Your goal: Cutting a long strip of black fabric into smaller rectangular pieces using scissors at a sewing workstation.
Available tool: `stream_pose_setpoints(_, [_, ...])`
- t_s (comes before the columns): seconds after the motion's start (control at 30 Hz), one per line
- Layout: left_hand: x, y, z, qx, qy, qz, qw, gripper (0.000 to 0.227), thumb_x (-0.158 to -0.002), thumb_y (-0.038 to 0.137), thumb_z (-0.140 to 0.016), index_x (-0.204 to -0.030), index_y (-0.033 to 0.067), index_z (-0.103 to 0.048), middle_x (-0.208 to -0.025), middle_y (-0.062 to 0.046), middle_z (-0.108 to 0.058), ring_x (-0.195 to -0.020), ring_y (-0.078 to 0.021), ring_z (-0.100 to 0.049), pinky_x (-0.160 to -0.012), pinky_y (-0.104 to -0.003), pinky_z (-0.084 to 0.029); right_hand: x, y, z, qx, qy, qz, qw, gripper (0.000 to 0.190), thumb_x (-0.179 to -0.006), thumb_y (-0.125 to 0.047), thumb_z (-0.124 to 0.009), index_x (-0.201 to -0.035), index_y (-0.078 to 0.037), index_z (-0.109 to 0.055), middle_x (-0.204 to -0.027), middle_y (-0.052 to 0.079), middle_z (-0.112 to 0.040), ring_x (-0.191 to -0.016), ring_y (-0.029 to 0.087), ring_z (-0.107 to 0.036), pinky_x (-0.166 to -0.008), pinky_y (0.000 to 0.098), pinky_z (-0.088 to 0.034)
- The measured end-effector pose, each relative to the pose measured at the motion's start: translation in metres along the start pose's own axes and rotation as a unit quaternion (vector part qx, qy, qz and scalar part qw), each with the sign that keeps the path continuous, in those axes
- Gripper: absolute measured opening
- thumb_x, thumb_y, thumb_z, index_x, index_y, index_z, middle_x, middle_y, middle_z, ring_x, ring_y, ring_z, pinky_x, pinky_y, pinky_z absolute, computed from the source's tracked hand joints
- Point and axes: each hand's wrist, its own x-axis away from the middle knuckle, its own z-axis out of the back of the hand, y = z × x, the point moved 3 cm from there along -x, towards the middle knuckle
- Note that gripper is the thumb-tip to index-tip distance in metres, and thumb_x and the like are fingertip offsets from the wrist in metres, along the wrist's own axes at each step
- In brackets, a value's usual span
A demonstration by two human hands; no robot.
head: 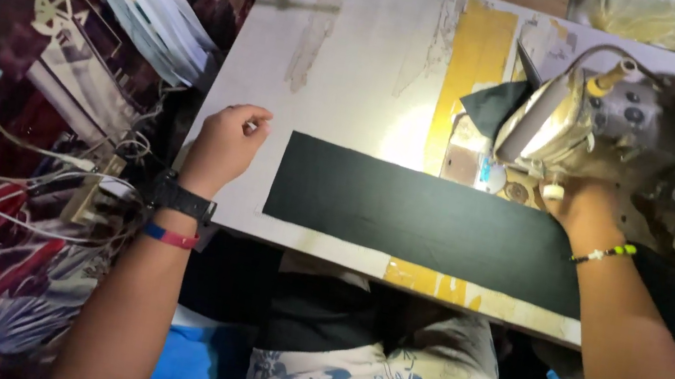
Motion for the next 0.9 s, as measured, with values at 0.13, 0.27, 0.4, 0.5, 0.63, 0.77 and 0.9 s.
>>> stream_pose_setpoints(0.13, [0.006, -0.006, 0.008, 0.018, 0.032, -0.085, 0.996, 0.021, -0.094, 0.012, -0.068, -0.113, 0.0072, -0.077, -0.110, -0.010, -0.077, -0.096, -0.0252, -0.071, -0.088, -0.038, -0.054, 0.054, 0.007, 0.035, -0.093, 0.110, 0.064, 0.987, 0.029, -0.097, -0.032, -0.069, -0.099, -0.004, -0.077, -0.092, 0.016, -0.073, -0.086, 0.036, -0.070, -0.077, 0.0432, -0.054])
stream_pose_setpoints(0.27, [0.017, -0.001, 0.028, -0.011, 0.028, -0.140, 0.990, 0.013, -0.098, 0.012, -0.074, -0.106, 0.0029, -0.078, -0.104, -0.012, -0.078, -0.094, -0.0295, -0.073, -0.078, -0.042, -0.055, 0.139, 0.072, 0.017, -0.286, 0.159, 0.017, 0.945, 0.011, -0.128, -0.008, -0.076, -0.132, 0.002, -0.079, -0.127, 0.021, -0.076, -0.117, 0.035, -0.070, -0.102, 0.0419, -0.051])
stream_pose_setpoints(0.4, [0.007, -0.015, -0.010, 0.039, 0.017, -0.125, 0.991, 0.011, -0.091, 0.015, -0.078, -0.099, 0.0070, -0.081, -0.099, -0.007, -0.080, -0.093, -0.0202, -0.074, -0.083, -0.034, -0.054, 0.181, 0.181, -0.125, -0.420, 0.076, -0.077, 0.901, 0.025, -0.148, -0.018, -0.050, -0.132, -0.001, -0.060, -0.120, 0.013, -0.056, -0.110, 0.025, -0.050, -0.110, 0.0474, -0.039])
stream_pose_setpoints(0.5, [0.001, 0.000, -0.028, 0.048, -0.018, -0.072, 0.996, 0.016, -0.089, 0.020, -0.079, -0.100, 0.0077, -0.081, -0.098, -0.007, -0.081, -0.090, -0.0190, -0.075, -0.081, -0.033, -0.057, 0.191, 0.170, -0.127, -0.398, 0.078, -0.053, 0.913, 0.020, -0.144, -0.014, -0.054, -0.135, 0.003, -0.062, -0.126, 0.017, -0.057, -0.116, 0.030, -0.052, -0.111, 0.0493, -0.040])
stream_pose_setpoints(0.63, [-0.008, 0.006, -0.042, -0.034, -0.033, -0.059, 0.997, 0.011, -0.090, 0.022, -0.083, -0.097, 0.0144, -0.080, -0.094, -0.005, -0.069, -0.093, -0.0286, -0.063, -0.080, -0.045, -0.052, 0.207, 0.155, -0.109, -0.339, 0.100, -0.008, 0.935, 0.018, -0.134, -0.004, -0.063, -0.143, 0.011, -0.066, -0.139, 0.027, -0.059, -0.128, 0.041, -0.055, -0.113, 0.0537, -0.041])
stream_pose_setpoints(0.77, [-0.012, 0.014, -0.033, -0.059, -0.047, -0.061, 0.995, 0.008, -0.093, 0.015, -0.078, -0.085, 0.0157, -0.080, -0.086, -0.002, -0.069, -0.080, -0.0266, -0.064, -0.070, -0.046, -0.052, 0.200, 0.109, -0.048, -0.150, 0.118, 0.033, 0.981, 0.029, -0.122, -0.014, -0.078, -0.143, 0.005, -0.082, -0.146, 0.025, -0.069, -0.133, 0.039, -0.062, -0.111, 0.0489, -0.050])
stream_pose_setpoints(0.9, [-0.010, 0.004, -0.024, -0.062, -0.036, -0.060, 0.996, 0.009, -0.093, 0.016, -0.080, -0.084, 0.0148, -0.079, -0.085, -0.001, -0.067, -0.082, -0.0243, -0.063, -0.063, -0.044, -0.049, 0.190, 0.088, -0.030, -0.179, 0.052, -0.017, 0.982, 0.037, -0.121, -0.017, -0.069, -0.152, 0.002, -0.072, -0.157, 0.024, -0.054, -0.135, 0.043, -0.052, -0.084, 0.0556, -0.062])
